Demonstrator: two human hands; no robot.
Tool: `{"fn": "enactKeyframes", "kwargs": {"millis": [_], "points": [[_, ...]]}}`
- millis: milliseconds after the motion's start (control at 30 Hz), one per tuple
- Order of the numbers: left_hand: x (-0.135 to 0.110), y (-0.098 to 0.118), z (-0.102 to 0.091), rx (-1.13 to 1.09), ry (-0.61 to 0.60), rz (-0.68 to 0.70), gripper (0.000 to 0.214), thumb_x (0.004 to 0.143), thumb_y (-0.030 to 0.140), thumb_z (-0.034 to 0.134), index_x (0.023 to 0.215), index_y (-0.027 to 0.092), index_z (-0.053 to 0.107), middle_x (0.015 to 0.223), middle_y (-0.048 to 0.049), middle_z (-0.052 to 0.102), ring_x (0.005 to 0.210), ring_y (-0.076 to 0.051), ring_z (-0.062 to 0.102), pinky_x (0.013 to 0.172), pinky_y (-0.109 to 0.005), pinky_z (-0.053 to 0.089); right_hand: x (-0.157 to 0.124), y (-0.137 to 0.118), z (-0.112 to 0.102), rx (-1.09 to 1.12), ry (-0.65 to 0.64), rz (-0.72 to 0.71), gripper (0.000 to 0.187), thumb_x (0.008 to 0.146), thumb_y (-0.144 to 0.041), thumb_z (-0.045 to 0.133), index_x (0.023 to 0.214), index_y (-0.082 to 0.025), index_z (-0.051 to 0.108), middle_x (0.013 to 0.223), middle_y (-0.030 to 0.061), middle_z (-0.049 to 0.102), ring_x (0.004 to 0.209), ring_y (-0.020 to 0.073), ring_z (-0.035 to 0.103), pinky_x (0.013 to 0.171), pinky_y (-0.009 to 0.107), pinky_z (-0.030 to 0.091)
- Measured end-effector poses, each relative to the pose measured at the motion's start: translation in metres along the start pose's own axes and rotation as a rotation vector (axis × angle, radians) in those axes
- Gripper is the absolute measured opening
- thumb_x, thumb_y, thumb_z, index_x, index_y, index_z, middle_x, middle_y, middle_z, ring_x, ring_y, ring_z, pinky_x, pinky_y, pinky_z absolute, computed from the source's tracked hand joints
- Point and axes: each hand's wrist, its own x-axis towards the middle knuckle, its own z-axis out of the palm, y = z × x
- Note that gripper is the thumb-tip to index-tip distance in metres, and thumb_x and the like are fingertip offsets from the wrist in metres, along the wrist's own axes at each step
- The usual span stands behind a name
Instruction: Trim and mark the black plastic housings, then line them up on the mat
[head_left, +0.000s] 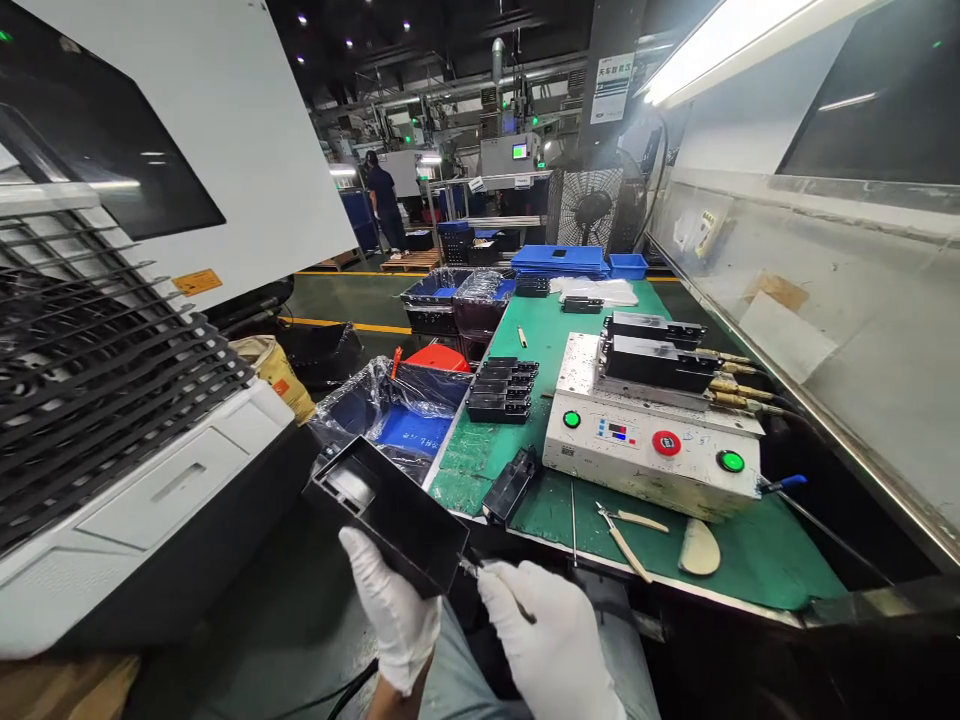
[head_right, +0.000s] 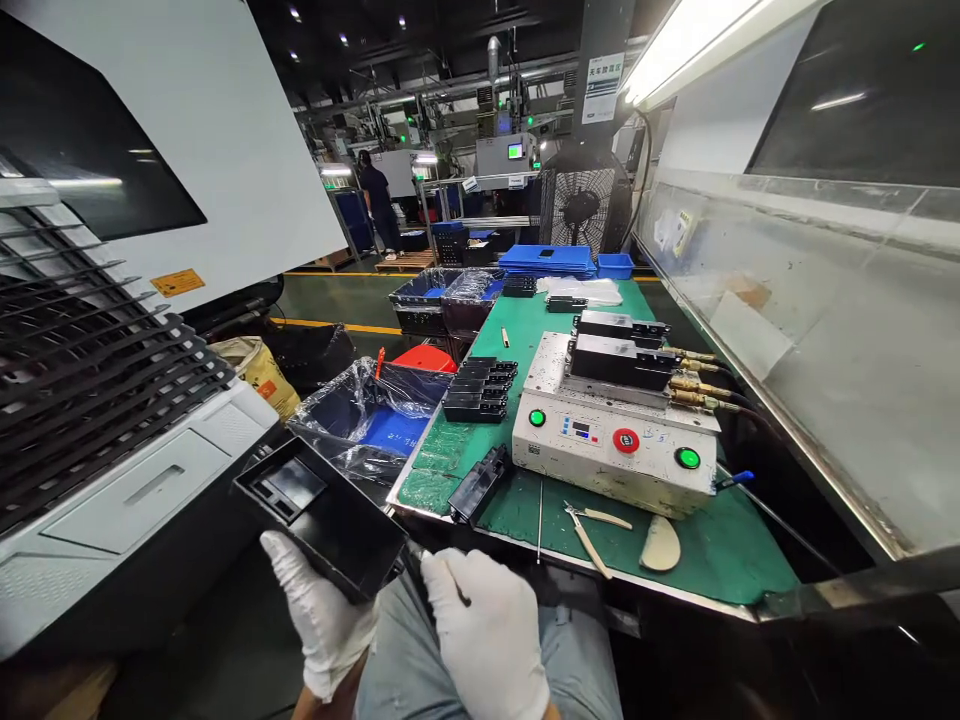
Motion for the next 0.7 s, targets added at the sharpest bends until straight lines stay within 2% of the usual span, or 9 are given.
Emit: {"fn": "enactKeyframes", "kwargs": {"millis": [67, 167, 267, 333, 400, 533, 700], "points": [[-0.002, 0.004, -0.002, 0.0, 0.031, -0.03, 0.093, 0.065, 0.091, 0.061, 0.144, 0.041, 0.058, 0.139, 0.0036, 0.071, 0.137, -0.028, 0.06, 0.102, -0.036, 0.062, 0.004, 0.006, -0.002, -0.027, 0.036, 0.018, 0.049, 0.109, -0.043, 0.044, 0.075, -0.023, 0.072, 0.067, 0.0006, 0.064, 0.06, 0.0123, 0.057, 0.059, 0.023, 0.037], [0.005, 0.009, -0.008, 0.0, 0.043, 0.052, 0.069, 0.074, 0.082, 0.063, 0.131, 0.043, 0.068, 0.128, 0.0092, 0.076, 0.125, -0.02, 0.067, 0.087, -0.023, 0.063, 0.008, 0.01, -0.015, -0.003, 0.069, -0.025, 0.049, 0.11, -0.044, 0.042, 0.081, -0.024, 0.076, 0.067, 0.0011, 0.065, 0.06, 0.0129, 0.057, 0.06, 0.024, 0.039], [0.018, 0.011, -0.016, 0.012, -0.033, -0.015, 0.055, 0.08, 0.077, 0.063, 0.114, 0.036, 0.077, 0.1, 0.0057, 0.082, 0.092, -0.017, 0.075, 0.079, -0.024, 0.063, 0.011, 0.007, -0.037, 0.026, -0.005, -0.145, 0.048, 0.11, -0.046, 0.042, 0.085, -0.024, 0.077, 0.067, 0.0015, 0.066, 0.062, 0.0138, 0.059, 0.063, 0.026, 0.039], [0.023, 0.011, -0.02, 0.055, -0.093, -0.087, 0.058, 0.077, 0.078, 0.065, 0.106, 0.029, 0.079, 0.087, 0.0029, 0.081, 0.074, -0.017, 0.073, 0.073, -0.027, 0.063, 0.014, 0.004, -0.049, -0.001, -0.078, -0.215, 0.048, 0.109, -0.048, 0.043, 0.083, -0.025, 0.076, 0.066, 0.0003, 0.064, 0.063, 0.0134, 0.058, 0.063, 0.027, 0.036], [0.024, 0.011, -0.021, 0.116, -0.136, -0.091, 0.06, 0.075, 0.079, 0.066, 0.1, 0.025, 0.078, 0.08, 0.0011, 0.079, 0.064, -0.017, 0.07, 0.067, -0.028, 0.063, 0.018, 0.003, -0.057, -0.044, -0.135, -0.253, 0.047, 0.109, -0.048, 0.045, 0.081, -0.025, 0.074, 0.065, -0.0015, 0.061, 0.063, 0.0124, 0.056, 0.062, 0.028, 0.032], [0.018, 0.011, -0.018, 0.225, -0.189, -0.017, 0.061, 0.079, 0.076, 0.065, 0.107, 0.023, 0.076, 0.079, -0.0011, 0.078, 0.063, -0.017, 0.07, 0.06, -0.027, 0.06, 0.023, 0.003, -0.062, -0.103, -0.21, -0.272, 0.045, 0.108, -0.048, 0.045, 0.079, -0.024, 0.071, 0.066, -0.0034, 0.06, 0.062, 0.0115, 0.053, 0.061, 0.031, 0.026], [0.016, 0.008, -0.026, 0.281, -0.207, -0.061, 0.063, 0.083, 0.073, 0.061, 0.124, 0.026, 0.071, 0.093, -0.002, 0.081, 0.074, -0.017, 0.074, 0.071, -0.026, 0.064, 0.022, 0.01, -0.063, -0.16, -0.263, -0.277, 0.043, 0.108, -0.047, 0.047, 0.077, -0.024, 0.065, 0.067, -0.0048, 0.058, 0.064, 0.0108, 0.052, 0.062, 0.032, 0.023]]}}
